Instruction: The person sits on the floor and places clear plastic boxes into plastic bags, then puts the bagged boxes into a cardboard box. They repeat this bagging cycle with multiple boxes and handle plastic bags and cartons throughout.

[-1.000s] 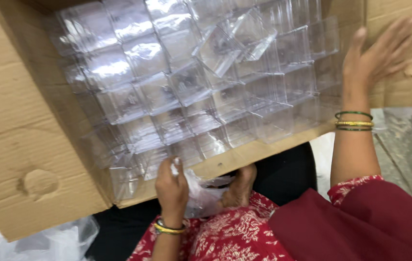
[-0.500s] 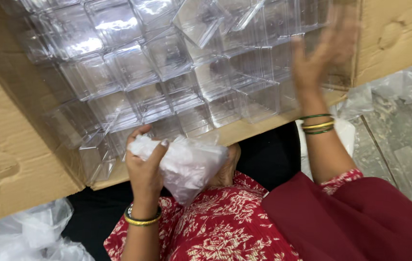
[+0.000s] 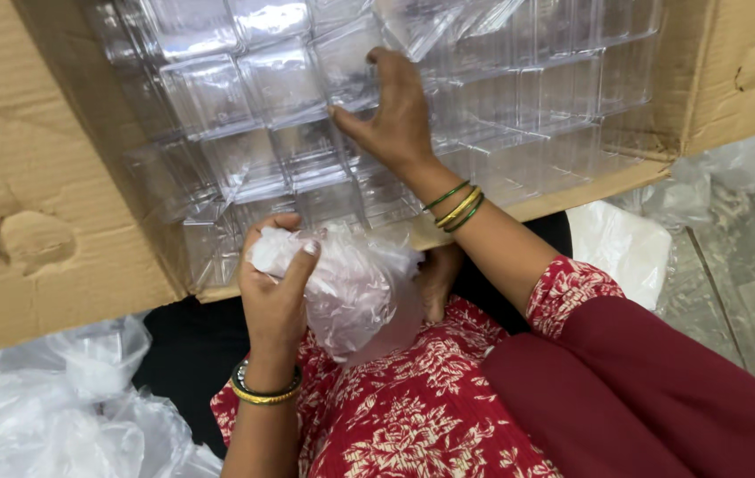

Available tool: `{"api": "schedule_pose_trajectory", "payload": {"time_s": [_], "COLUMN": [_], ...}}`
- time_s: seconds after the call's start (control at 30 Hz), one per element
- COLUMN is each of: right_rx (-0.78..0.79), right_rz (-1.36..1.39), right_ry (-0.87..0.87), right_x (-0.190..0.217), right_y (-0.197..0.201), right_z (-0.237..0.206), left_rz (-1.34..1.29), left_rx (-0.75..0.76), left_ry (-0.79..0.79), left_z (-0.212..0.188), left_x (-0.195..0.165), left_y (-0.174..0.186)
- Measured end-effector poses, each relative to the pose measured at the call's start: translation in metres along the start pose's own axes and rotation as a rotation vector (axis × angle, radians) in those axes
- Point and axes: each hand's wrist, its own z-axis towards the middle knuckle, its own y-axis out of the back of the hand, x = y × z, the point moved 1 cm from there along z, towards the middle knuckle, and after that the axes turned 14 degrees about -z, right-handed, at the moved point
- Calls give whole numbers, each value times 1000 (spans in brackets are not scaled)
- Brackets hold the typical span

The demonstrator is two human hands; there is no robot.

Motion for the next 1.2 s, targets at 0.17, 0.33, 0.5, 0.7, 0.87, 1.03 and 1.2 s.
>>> {"api": "schedule_pose_trajectory", "payload": {"time_s": [0.17, 0.33, 0.5, 0.7, 0.87, 1.03, 1.2], "right_rx": [-16, 243, 316, 523, 594, 664, 574], "right_rz": [-41, -25, -103, 743, 1018, 1143, 1054], "right_ry": [41, -116, -96, -288, -574, -567, -697], "right_x": [3, 16, 17, 24, 22, 1, 0], "right_y": [30, 62, 83, 109, 111, 123, 126], "right_z": [-36, -80, -82, -86, -103, -111, -108], "left_rz": [-26, -111, -180, -187, -275, -47, 59], "left_rx": [8, -2, 81, 96, 90, 92, 186], "left_ry": [52, 88, 104, 166, 286, 268, 324], "left_z": [5, 19, 29, 34, 25, 21, 12], "left_x": [7, 26, 42, 52, 53, 49, 63], "left_y": [17, 13, -7, -25, -25, -17, -31]}}
